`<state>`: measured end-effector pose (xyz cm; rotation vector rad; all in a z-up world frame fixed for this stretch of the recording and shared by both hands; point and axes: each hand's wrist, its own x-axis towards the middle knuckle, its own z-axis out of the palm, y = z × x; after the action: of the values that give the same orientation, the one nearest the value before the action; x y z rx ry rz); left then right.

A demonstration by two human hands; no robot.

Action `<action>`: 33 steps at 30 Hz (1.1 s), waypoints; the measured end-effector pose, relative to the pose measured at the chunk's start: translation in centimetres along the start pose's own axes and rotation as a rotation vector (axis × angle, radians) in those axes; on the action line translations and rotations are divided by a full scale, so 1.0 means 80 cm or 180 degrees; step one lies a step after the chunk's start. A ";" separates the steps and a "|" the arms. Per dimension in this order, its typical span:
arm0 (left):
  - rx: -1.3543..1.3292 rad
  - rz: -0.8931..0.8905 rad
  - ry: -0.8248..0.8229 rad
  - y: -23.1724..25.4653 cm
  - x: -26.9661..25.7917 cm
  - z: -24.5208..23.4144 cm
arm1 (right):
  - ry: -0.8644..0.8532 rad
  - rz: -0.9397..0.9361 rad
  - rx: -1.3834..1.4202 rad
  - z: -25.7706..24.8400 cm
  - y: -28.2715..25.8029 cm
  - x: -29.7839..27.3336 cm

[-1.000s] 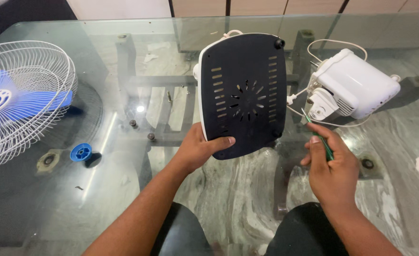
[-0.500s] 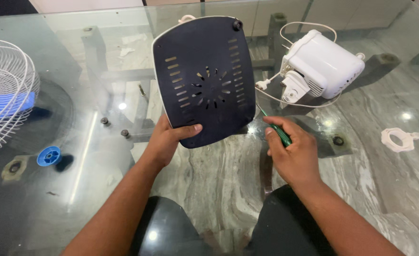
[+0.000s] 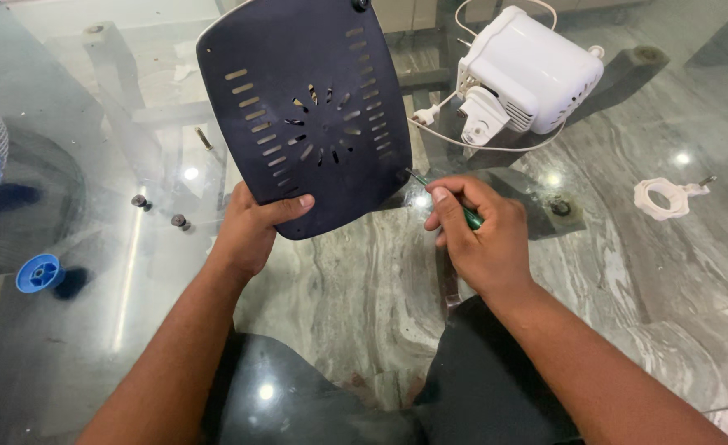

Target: The person assembles a small electric fan by attaching a black plastic back cover to the white motor housing. They use a green screwdriver to tighten multiple screws into the back cover, securing it to the motor unit.

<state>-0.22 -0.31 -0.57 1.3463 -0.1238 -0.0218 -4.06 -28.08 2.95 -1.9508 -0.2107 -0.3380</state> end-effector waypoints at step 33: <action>-0.1001 -0.0190 0.0202 -0.003 0.010 -0.010 | -0.0080 -0.0395 -0.0940 0.003 0.003 0.005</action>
<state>0.67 0.37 -0.90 1.0350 -0.0246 -0.0468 -3.60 -27.99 2.79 -2.2392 -0.3135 -0.4465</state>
